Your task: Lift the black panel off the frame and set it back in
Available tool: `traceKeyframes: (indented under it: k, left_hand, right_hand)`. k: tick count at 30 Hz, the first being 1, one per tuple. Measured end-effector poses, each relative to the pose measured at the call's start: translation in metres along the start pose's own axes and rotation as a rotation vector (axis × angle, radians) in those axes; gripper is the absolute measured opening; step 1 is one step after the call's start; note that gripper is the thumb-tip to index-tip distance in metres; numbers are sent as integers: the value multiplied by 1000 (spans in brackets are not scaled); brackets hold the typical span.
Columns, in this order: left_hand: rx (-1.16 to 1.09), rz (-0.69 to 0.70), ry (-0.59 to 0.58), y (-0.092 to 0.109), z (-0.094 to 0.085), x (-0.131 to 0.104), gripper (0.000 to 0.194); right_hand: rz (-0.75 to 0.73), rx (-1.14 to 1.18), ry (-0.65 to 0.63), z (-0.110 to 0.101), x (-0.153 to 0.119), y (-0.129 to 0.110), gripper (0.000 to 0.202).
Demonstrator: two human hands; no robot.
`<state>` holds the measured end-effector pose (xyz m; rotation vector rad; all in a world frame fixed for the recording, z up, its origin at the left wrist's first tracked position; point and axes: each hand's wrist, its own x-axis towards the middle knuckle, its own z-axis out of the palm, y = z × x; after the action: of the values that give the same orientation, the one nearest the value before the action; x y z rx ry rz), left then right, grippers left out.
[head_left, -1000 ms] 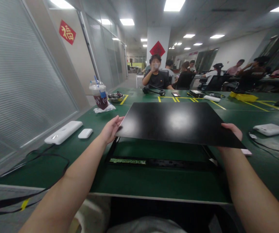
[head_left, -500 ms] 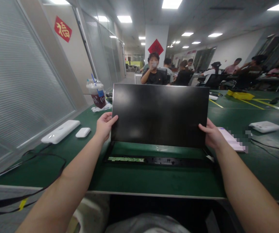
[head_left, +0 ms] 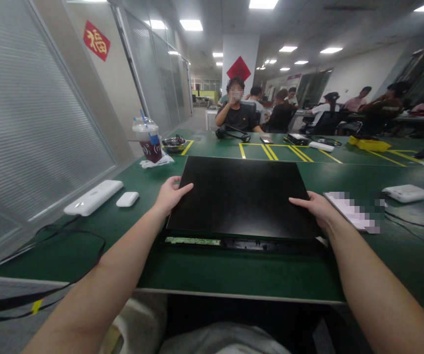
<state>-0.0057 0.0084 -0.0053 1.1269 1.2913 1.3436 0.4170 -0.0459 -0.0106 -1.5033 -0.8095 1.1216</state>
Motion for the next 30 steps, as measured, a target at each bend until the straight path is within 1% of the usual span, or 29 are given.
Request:
traceKeyframes:
  k: [3,6,11,15,18,23,26,30]
  left_hand:
    - [103,0,-10,-3,-2,2,62]
    - [172,7,-21,-7,-5,4,65]
    - [207,0,-39,-11,-9,8,66]
    - [186,7,-56,-12,-10,9,67]
    - [189,-1,-78,-11,-11,9,67]
    - [221,9,-88,-10,-10,9,66]
    - [257,37,-71,-12,-11,9,65]
    - [290,75,-36,-13,-12,9,64]
  right_hand:
    - [-10,-45,3,-1,3,2,42]
    - [-66,-85,16,-3,6,4,46]
    - [-169,-78,26,-3,10,7,57]
    - [-212,-68,50,-2,9,8,56]
    - [-209,-79,48,-3,9,8,54]
    - [-159,-116,22,-4,11,7,52]
    - [-150,-128,10,-5,12,7,52]
    - [-180,-148,46,-6,11,7,52]
